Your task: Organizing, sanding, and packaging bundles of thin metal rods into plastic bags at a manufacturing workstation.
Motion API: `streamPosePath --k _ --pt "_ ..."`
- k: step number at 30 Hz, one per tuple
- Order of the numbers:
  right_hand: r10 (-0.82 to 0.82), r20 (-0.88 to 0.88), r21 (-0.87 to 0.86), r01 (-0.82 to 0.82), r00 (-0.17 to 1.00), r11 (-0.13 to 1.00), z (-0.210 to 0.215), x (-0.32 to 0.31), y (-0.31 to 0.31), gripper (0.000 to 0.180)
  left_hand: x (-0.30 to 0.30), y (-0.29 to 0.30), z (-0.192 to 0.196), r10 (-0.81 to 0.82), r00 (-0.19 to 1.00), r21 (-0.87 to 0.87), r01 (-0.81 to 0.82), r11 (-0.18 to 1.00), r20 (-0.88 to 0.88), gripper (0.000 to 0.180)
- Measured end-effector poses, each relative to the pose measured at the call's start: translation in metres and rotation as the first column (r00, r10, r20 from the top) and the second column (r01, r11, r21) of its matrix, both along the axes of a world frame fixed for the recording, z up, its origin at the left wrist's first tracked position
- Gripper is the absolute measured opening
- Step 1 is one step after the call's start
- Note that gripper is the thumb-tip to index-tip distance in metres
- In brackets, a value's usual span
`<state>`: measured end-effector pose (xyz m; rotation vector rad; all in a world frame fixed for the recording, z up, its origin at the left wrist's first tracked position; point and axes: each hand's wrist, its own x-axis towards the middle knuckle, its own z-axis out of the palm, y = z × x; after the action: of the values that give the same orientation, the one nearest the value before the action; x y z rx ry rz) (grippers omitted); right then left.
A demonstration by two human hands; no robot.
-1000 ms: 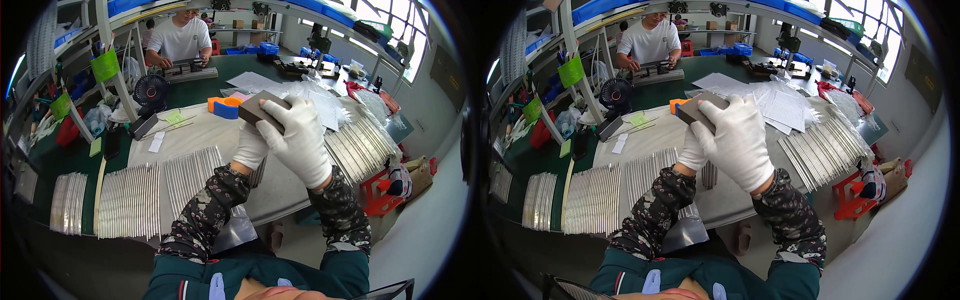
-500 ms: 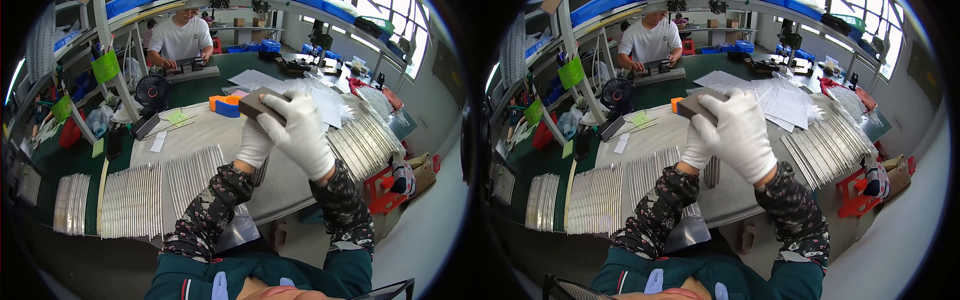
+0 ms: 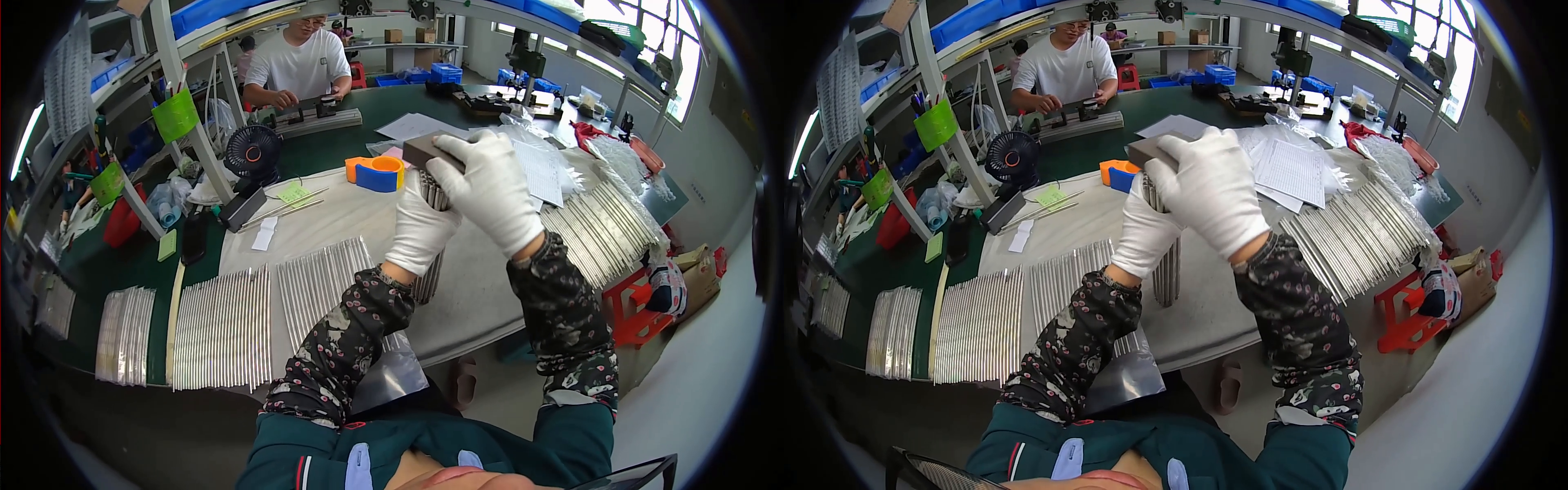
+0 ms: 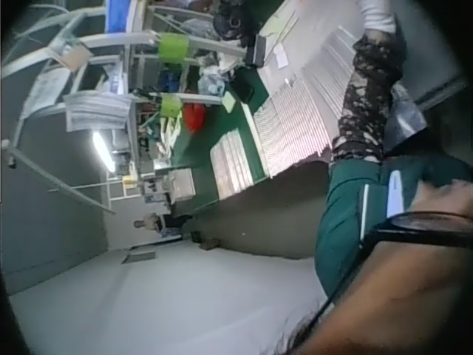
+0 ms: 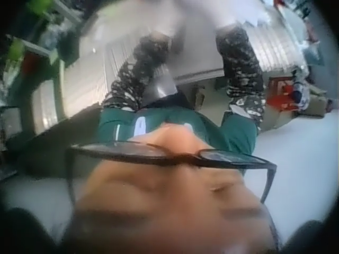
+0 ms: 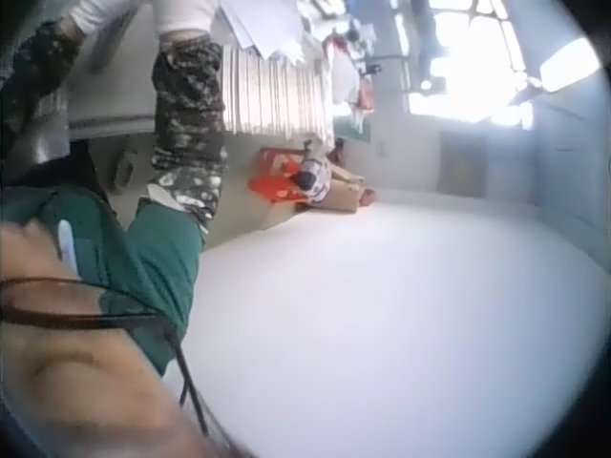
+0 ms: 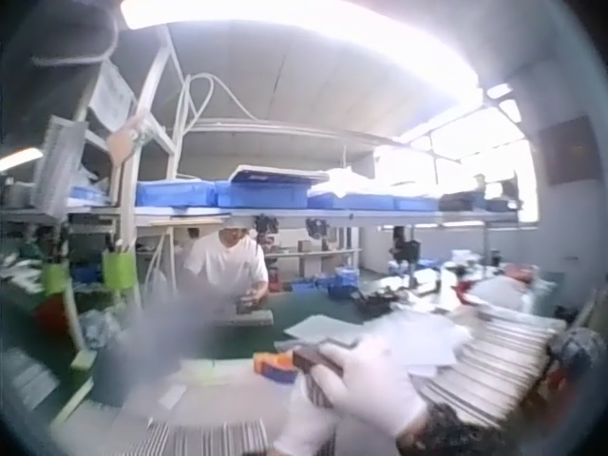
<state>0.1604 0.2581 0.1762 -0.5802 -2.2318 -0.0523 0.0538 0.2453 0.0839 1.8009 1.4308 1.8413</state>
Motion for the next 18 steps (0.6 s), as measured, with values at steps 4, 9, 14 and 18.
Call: streamPosePath --k 4,9,14,18 --pt "0.061 -0.068 0.163 -0.049 0.996 0.985 -0.005 0.000 -0.022 0.031 0.005 0.005 -0.006 -0.195 0.933 0.163 0.150 0.975 0.303 0.050" --pt "0.016 -0.050 0.099 -0.011 0.999 0.995 -0.007 0.000 -0.016 0.029 0.006 -0.004 0.006 0.047 0.998 0.205 -0.037 0.978 -0.042 0.045" --pt "-0.227 0.080 -0.085 0.234 0.971 0.969 -0.022 0.010 0.039 0.032 0.003 -0.011 -0.003 -0.009 0.962 0.142 -0.031 0.989 0.274 0.034" --pt "-0.416 0.192 -0.034 0.429 0.889 0.902 -0.102 0.035 0.067 0.032 0.011 -0.019 0.003 0.007 0.962 0.090 -0.033 0.995 0.273 0.031"
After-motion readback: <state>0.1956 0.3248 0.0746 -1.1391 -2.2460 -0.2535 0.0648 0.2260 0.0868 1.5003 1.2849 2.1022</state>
